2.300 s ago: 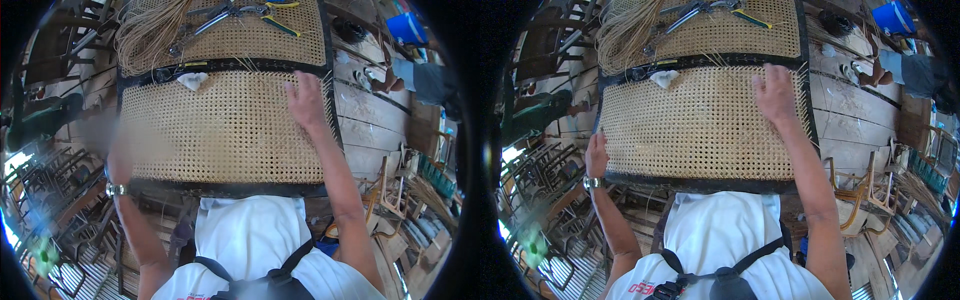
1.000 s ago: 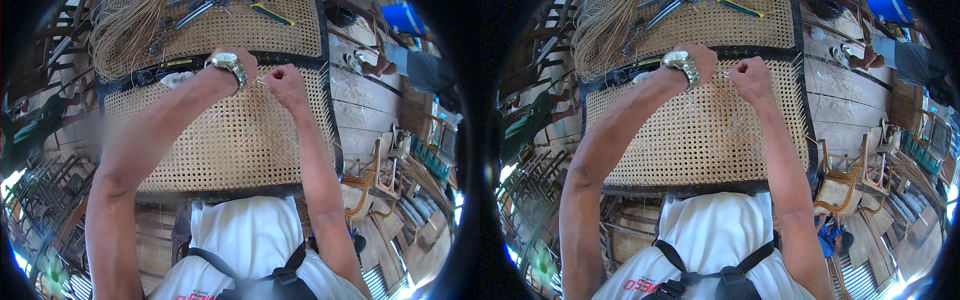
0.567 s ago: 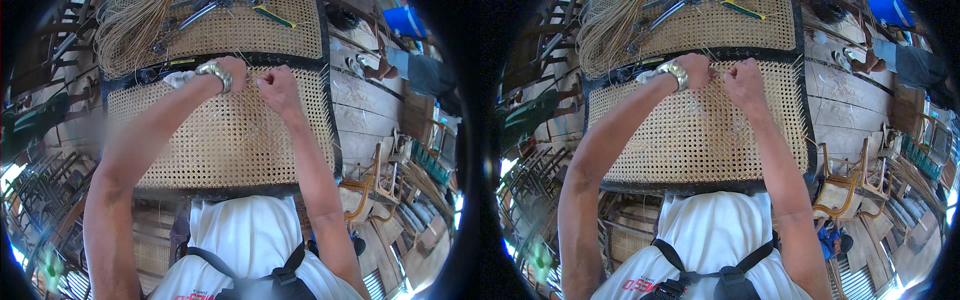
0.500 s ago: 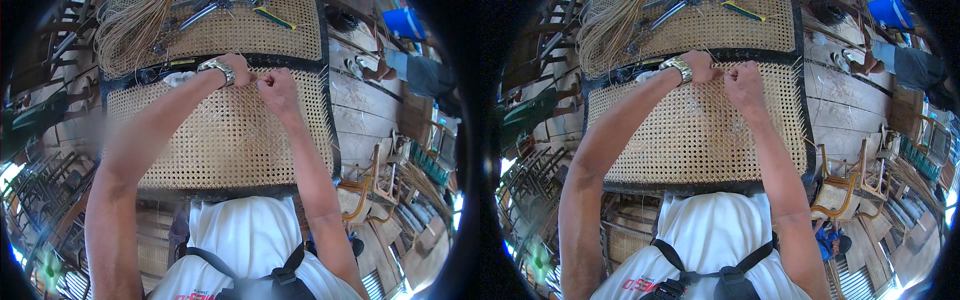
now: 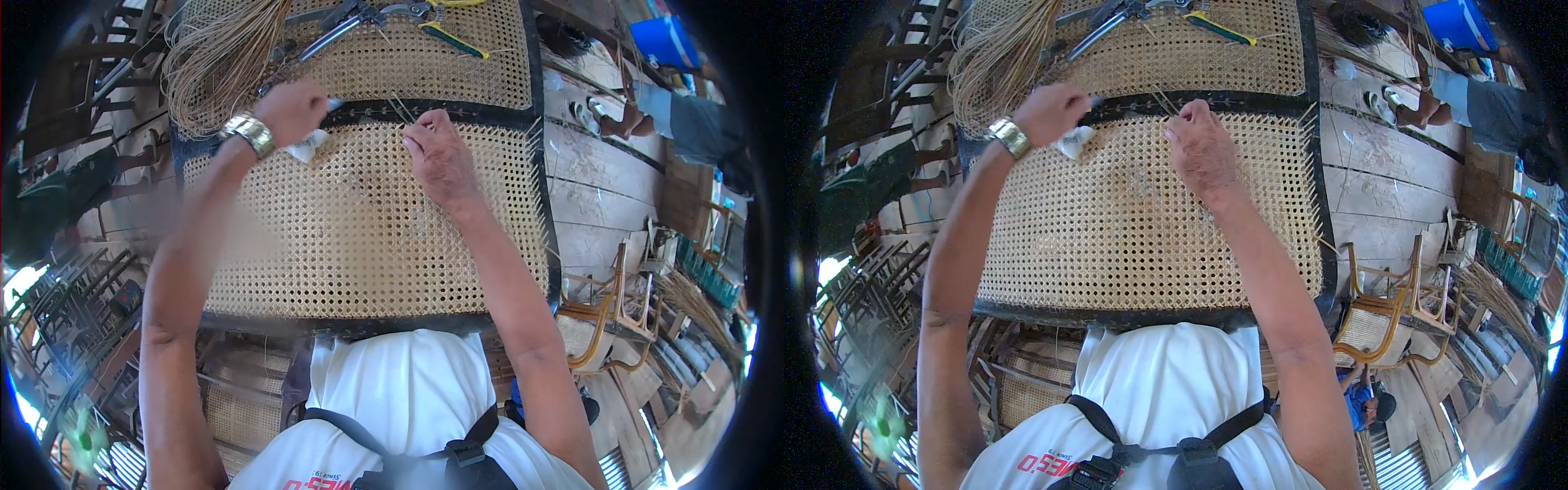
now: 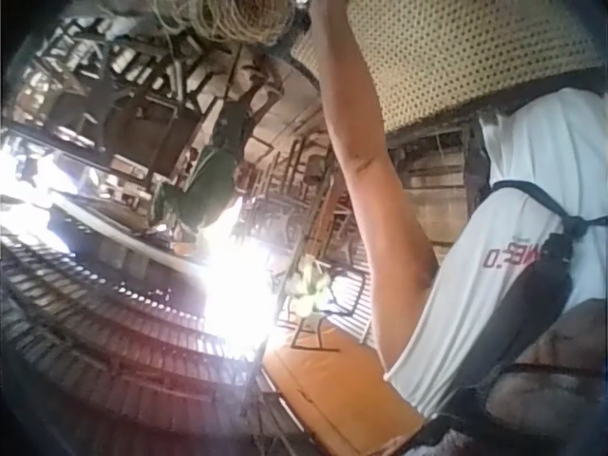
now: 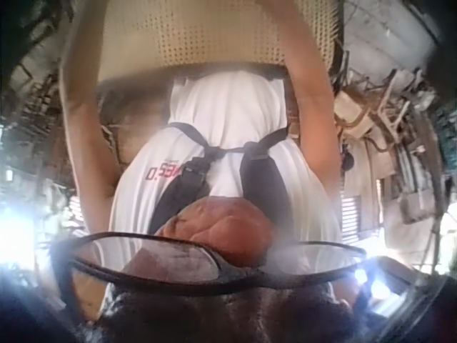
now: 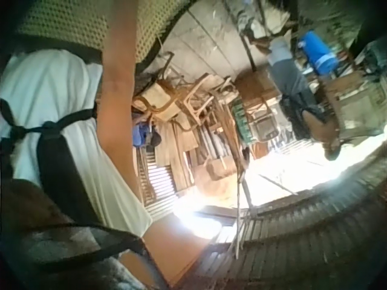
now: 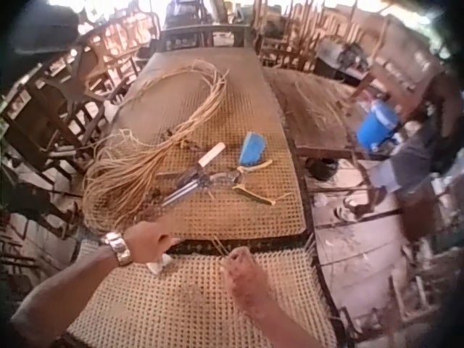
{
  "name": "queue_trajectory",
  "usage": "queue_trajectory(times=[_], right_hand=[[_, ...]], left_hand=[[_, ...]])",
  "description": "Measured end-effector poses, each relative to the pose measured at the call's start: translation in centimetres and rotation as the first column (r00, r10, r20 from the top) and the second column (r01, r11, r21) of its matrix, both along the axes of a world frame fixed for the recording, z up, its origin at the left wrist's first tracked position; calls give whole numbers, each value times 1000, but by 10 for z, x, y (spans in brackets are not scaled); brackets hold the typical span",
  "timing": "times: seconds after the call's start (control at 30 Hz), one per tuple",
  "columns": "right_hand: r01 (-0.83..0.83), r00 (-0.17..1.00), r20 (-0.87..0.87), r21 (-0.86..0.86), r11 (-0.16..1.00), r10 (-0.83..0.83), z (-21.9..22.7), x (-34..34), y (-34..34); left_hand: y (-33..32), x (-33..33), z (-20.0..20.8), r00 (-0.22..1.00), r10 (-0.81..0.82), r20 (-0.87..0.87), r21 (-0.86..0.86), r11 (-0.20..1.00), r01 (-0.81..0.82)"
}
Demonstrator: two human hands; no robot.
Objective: Repairing a rattan chair by attaching and securing rattan mesh to a wooden frame using a mallet and pliers.
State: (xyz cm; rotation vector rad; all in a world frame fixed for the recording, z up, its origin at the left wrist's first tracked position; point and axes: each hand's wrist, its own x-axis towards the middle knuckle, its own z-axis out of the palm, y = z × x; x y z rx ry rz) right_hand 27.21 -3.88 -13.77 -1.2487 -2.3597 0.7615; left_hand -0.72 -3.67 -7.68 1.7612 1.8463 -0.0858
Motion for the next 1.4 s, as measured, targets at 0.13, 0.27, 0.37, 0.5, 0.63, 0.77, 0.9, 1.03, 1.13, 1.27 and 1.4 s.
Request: queue_trajectory(times=[0.13, 0.27, 0.37, 0.5, 0.63, 0.77, 0.9, 1.03, 1.13, 1.27, 1.4], right_hand=[[159, 927, -219, -504, 849, -303, 3, -8, 10], [229, 920, -119, -611, 758, -374, -5, -7, 27], [277, 952, 46, -555, 785, -304, 3, -8, 31], [333, 934, 96, -591, 735, -345, 7, 10, 38], [293, 933, 37, -654, 697, -358, -2, 17, 41], [357, 925, 117, -590, 724, -361, 6, 15, 42], [354, 931, 137, -571, 741, -339, 2, 15, 43], [265, 964, 123, -524, 809, -235, 6, 11, 47], [248, 962, 210, -421, 873, -172, 9, 3, 48], [263, 962, 186, -419, 869, -202, 5, 10, 42], [231, 970, 170, -420, 878, -174, 6, 12, 41]], left_hand=[[-5, 51, -9, 994, -36, 104, 5, 999, 36], [9, 79, -19, 996, -78, 31, -35, 996, 79], [16, 91, -11, 975, -200, -97, 21, 979, 203], [26, 99, -1, 945, -303, -125, -80, 952, 294], [36, 114, 13, 902, -376, -214, -165, 924, 346], [41, 127, 8, 891, -383, -245, -139, 923, 359], [24, 125, -8, 936, -290, -198, -126, 955, 269], [0, 115, -25, 984, -167, -63, -41, 986, 164], [-8, 114, -27, 988, -134, -79, 59, 989, 139], [-9, 111, -24, 993, -112, -37, 36, 993, 114], [-8, 111, -27, 993, -104, -48, 34, 994, 106]])
